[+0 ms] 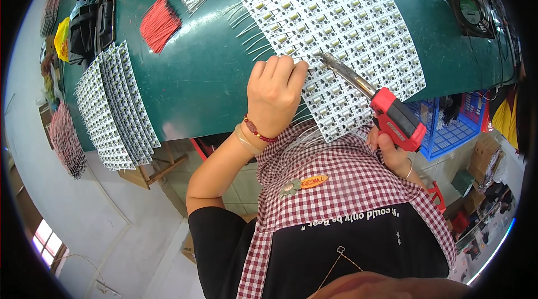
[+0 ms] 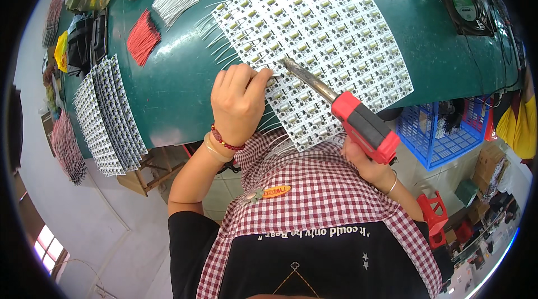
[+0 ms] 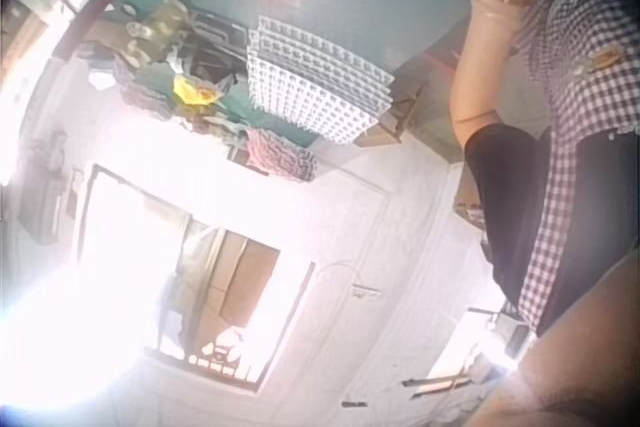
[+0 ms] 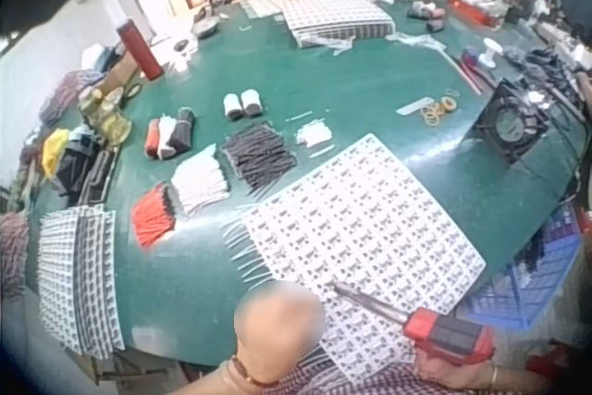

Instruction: The person uses a red soldering gun to attach white wires to a grid of LED modules on a green workbench. They repeatedly pick up wires, apply the soldering tool to the connection points, and release the wires. The process is repetitive, focusing on securing individual wires to the LED strips.

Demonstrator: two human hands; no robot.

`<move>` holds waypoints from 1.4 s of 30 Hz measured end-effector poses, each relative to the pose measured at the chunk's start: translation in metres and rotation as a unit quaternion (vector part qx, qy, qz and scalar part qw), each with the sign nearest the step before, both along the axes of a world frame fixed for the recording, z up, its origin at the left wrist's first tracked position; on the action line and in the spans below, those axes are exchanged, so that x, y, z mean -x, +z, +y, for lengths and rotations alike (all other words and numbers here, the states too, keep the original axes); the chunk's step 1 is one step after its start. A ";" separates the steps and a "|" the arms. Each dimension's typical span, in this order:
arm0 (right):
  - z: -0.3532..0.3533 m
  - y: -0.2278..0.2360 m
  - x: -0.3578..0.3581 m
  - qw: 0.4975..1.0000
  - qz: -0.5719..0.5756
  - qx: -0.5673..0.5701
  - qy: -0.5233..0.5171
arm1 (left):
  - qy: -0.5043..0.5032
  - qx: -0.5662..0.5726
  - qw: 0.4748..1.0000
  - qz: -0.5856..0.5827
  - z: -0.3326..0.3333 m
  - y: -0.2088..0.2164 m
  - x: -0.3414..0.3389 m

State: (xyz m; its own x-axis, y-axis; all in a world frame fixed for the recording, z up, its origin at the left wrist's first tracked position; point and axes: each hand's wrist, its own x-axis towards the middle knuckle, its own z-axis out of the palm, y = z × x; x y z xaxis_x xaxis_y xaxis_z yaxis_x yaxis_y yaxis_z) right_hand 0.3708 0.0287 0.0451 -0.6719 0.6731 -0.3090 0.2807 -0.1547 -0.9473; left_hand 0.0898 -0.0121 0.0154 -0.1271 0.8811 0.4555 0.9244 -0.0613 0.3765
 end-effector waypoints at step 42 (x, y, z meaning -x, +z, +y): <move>-0.014 -0.007 -0.018 1.000 -0.006 -0.003 0.014 | -0.067 0.004 0.996 -0.063 0.000 -0.001 0.005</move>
State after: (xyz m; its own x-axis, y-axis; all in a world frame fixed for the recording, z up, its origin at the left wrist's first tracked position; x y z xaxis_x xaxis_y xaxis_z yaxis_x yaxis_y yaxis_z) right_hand 0.3886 0.0151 0.0381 -0.6873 0.6556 -0.3128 0.2965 -0.1400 -0.9447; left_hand 0.0847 -0.0118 0.0144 -0.0647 0.8976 0.4360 0.8532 -0.1769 0.4907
